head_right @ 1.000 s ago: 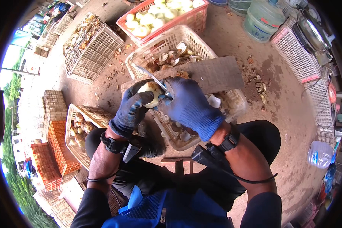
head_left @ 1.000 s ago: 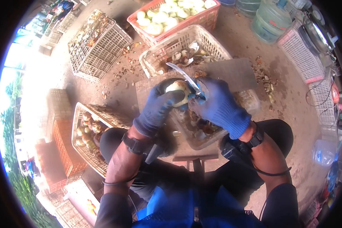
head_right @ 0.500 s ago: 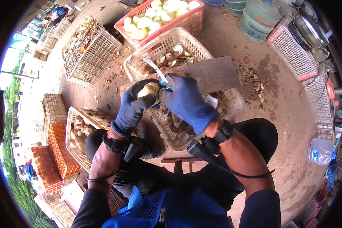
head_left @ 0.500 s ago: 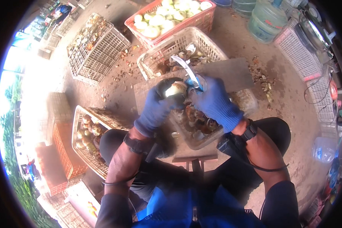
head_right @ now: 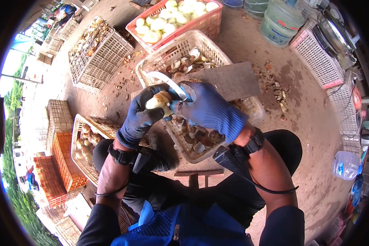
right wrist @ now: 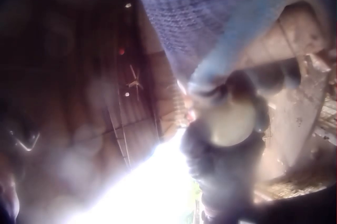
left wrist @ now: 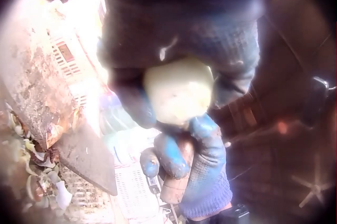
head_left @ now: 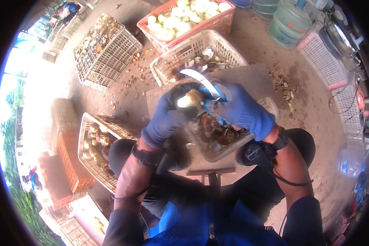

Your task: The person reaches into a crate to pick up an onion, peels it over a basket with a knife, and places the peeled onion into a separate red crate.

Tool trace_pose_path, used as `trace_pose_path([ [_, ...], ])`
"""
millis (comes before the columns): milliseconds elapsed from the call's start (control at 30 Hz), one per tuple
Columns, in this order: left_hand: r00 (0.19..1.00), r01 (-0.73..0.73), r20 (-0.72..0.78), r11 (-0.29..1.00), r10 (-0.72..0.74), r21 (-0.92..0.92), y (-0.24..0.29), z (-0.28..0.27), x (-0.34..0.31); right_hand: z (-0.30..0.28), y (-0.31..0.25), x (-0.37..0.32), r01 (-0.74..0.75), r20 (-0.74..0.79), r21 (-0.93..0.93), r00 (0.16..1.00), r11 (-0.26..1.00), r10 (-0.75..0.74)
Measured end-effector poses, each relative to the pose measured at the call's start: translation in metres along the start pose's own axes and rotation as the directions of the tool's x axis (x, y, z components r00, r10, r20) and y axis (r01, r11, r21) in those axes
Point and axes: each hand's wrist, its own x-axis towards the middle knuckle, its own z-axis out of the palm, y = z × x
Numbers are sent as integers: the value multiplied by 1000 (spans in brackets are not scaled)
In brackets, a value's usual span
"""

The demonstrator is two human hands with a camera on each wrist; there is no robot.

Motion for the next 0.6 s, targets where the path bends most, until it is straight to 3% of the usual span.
trace_pose_path([
  [33, 1000, -7, 20, 1000, 6, 27, 1, 0, 0, -2, -3, -1, -13, 21, -23, 1000, 1000, 13],
  [133, 1000, 8, 13, 1000, -8, 12, 0, 0, -1, 3, 17, 5, 245, -42, -201, 965, 949, -258],
  [233, 1000, -3, -5, 998, 3, 65, -3, -4, -1, 10, 28, 9, 299, -85, -249, 941, 921, -329],
  [433, 1000, -14, -18, 988, 17, 153, -7, -2, 1, 15, 27, 11, 191, -170, -244, 957, 951, -236],
  [500, 1000, -28, 7, 981, 27, 192, -9, -3, 3, 16, 26, 10, 175, -198, -187, 957, 967, -211],
  [600, 999, -54, 14, 976, 52, 209, -9, 1, 3, 19, 31, 15, 79, -220, 47, 973, 996, -67],
])
